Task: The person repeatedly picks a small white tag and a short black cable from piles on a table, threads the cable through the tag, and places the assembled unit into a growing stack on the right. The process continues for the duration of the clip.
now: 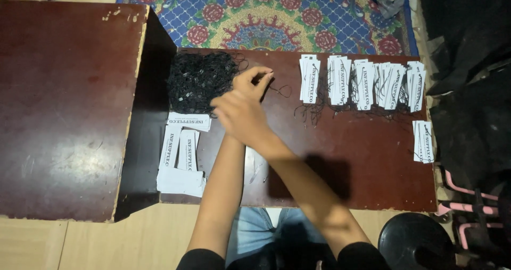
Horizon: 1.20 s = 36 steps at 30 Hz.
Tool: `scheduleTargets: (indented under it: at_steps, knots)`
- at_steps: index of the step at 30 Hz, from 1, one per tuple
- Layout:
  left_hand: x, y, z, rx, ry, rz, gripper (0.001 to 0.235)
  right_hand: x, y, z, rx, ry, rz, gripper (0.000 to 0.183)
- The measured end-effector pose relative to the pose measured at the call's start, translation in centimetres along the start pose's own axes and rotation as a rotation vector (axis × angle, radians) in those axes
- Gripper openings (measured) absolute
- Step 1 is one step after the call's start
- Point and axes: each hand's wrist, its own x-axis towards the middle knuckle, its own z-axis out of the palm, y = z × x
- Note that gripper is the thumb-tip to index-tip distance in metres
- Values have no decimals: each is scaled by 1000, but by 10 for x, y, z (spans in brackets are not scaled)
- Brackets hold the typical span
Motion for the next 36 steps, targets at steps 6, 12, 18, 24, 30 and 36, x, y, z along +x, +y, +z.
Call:
scheduleTargets:
  at_steps: [6,12,18,24,30,36]
  knots:
    - [1,10,-1,-86,-3,26,10,2,-9,53,-190,-588,184,9]
    - [2,7,3,-134,50,48,10,2,-8,63,-265,-621,211,12]
    - [2,4,4,-137,46,40,9,11,-14,49,-258,-627,255,21]
    - [5,-9,10,-147,42,7,10,10,-15,41,-149,-620,284,21]
    - [6,-11,13,-106,54,12,10,17,-20,30,-40,-486,327,13]
    - [3,-8,10,-121,35,8,10,21,-16,28,107,-448,429,14]
